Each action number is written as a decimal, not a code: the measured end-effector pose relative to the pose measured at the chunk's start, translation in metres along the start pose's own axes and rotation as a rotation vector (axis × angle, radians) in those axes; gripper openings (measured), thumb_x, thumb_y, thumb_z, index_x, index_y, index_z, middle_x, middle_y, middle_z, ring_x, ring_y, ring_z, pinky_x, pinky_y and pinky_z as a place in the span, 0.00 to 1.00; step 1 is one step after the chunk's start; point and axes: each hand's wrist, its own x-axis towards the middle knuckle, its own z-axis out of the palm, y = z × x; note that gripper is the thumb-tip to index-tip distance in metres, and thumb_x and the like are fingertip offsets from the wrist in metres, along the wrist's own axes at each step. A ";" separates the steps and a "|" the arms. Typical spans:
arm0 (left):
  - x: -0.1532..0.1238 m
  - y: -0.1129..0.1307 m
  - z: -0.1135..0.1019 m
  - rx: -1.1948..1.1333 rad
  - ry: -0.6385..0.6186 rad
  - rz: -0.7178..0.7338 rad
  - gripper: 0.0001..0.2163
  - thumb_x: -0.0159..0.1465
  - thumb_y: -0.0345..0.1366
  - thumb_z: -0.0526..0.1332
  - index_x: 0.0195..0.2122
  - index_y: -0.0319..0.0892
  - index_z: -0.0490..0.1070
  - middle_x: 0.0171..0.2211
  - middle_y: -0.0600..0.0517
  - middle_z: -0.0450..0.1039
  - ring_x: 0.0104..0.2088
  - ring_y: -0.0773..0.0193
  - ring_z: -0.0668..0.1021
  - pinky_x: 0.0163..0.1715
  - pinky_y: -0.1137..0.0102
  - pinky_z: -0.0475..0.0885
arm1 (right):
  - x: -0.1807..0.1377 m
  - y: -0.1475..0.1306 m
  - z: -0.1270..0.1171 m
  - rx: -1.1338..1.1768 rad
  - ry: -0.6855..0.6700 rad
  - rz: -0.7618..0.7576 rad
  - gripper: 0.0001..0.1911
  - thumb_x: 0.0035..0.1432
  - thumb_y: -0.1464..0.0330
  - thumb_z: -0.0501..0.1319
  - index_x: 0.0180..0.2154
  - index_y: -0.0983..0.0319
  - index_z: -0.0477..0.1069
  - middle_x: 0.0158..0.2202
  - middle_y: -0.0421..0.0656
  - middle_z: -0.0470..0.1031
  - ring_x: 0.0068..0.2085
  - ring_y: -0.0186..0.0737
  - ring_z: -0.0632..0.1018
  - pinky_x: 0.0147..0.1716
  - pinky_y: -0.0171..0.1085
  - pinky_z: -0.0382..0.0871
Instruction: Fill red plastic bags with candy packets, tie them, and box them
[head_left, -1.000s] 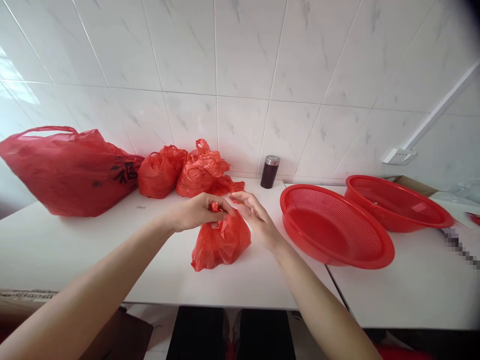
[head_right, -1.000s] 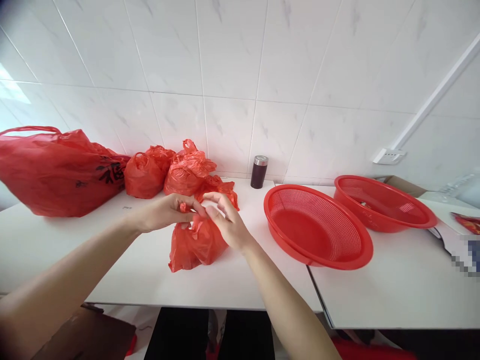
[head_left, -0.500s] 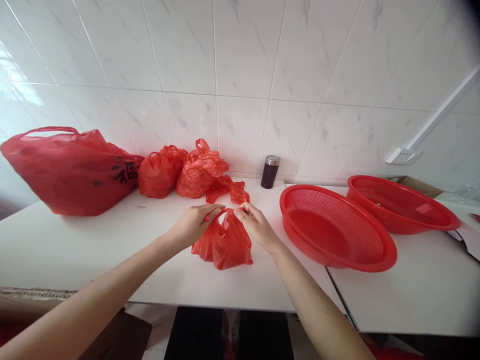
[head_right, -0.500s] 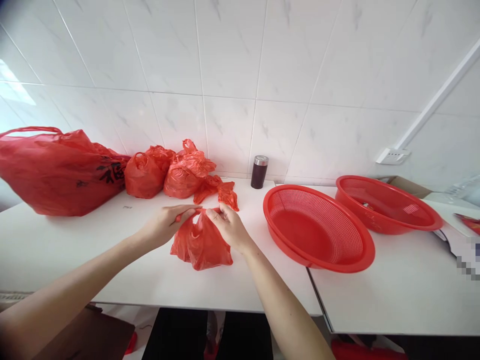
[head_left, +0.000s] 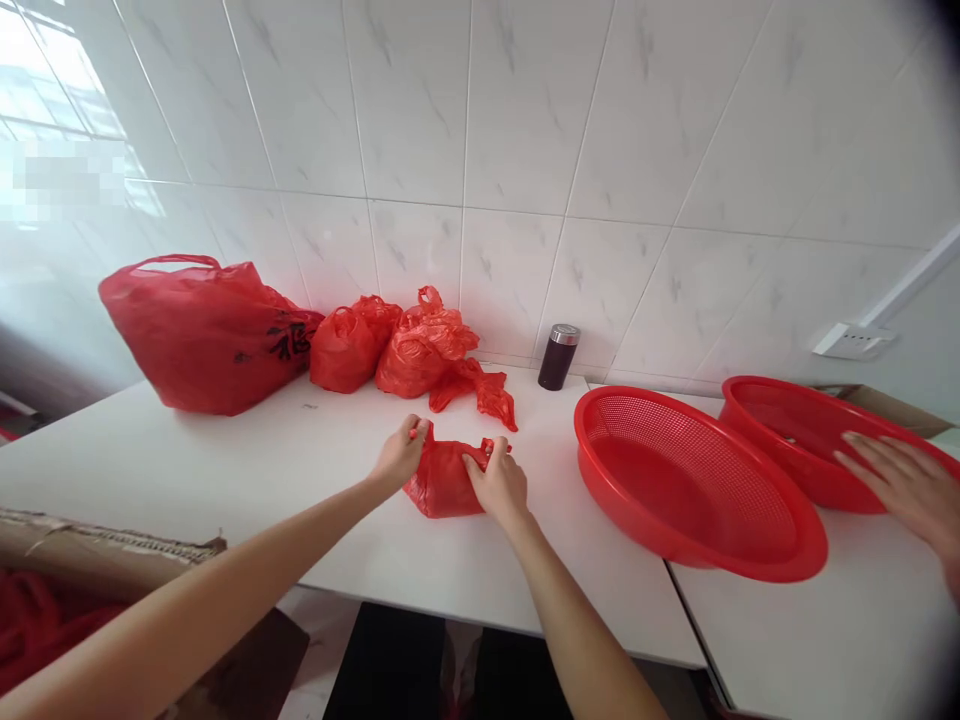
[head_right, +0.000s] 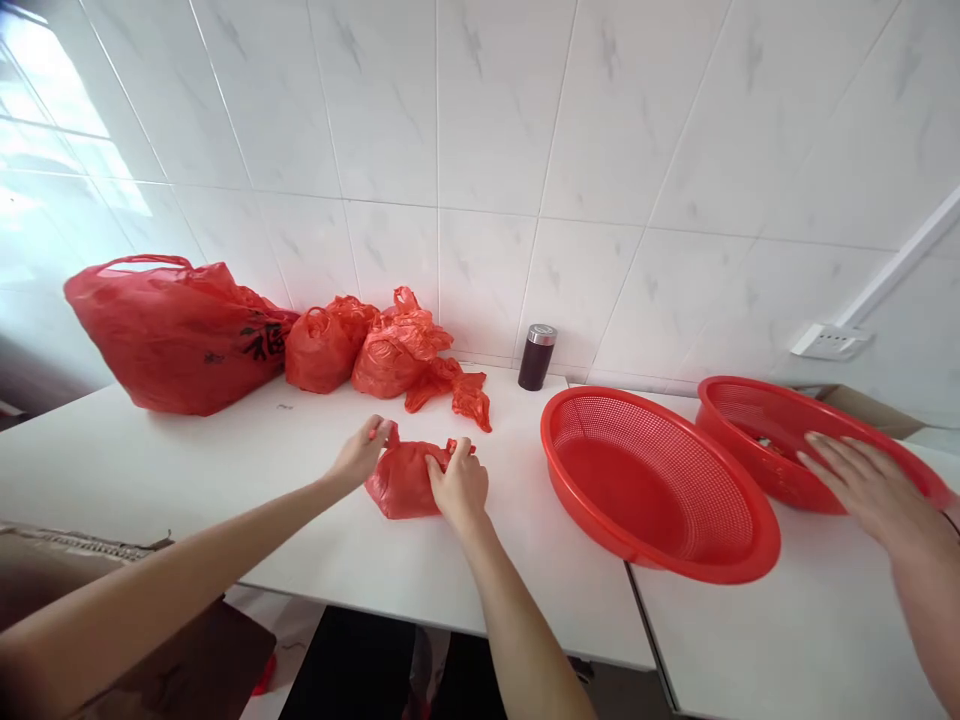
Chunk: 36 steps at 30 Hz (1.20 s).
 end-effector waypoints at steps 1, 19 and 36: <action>0.004 -0.002 0.014 0.036 0.015 -0.012 0.18 0.68 0.48 0.41 0.37 0.45 0.66 0.33 0.49 0.76 0.31 0.60 0.76 0.31 0.68 0.68 | -0.002 0.003 0.004 0.033 -0.004 0.000 0.13 0.57 0.58 0.56 0.39 0.57 0.55 0.38 0.45 0.74 0.40 0.49 0.77 0.37 0.41 0.65; 0.040 -0.035 0.058 0.523 -0.039 -0.081 0.15 0.69 0.42 0.46 0.43 0.45 0.71 0.35 0.46 0.77 0.35 0.56 0.78 0.34 0.64 0.68 | 0.042 0.071 -0.011 -0.085 -0.137 0.219 0.05 0.58 0.64 0.54 0.35 0.56 0.58 0.34 0.39 0.74 0.35 0.42 0.75 0.29 0.36 0.61; 0.016 -0.051 0.047 0.280 0.184 -0.172 0.16 0.67 0.44 0.44 0.35 0.46 0.69 0.33 0.46 0.77 0.32 0.54 0.77 0.31 0.65 0.64 | 0.034 0.062 -0.014 -0.150 0.009 0.265 0.18 0.56 0.51 0.56 0.35 0.56 0.53 0.33 0.38 0.74 0.35 0.42 0.77 0.27 0.35 0.60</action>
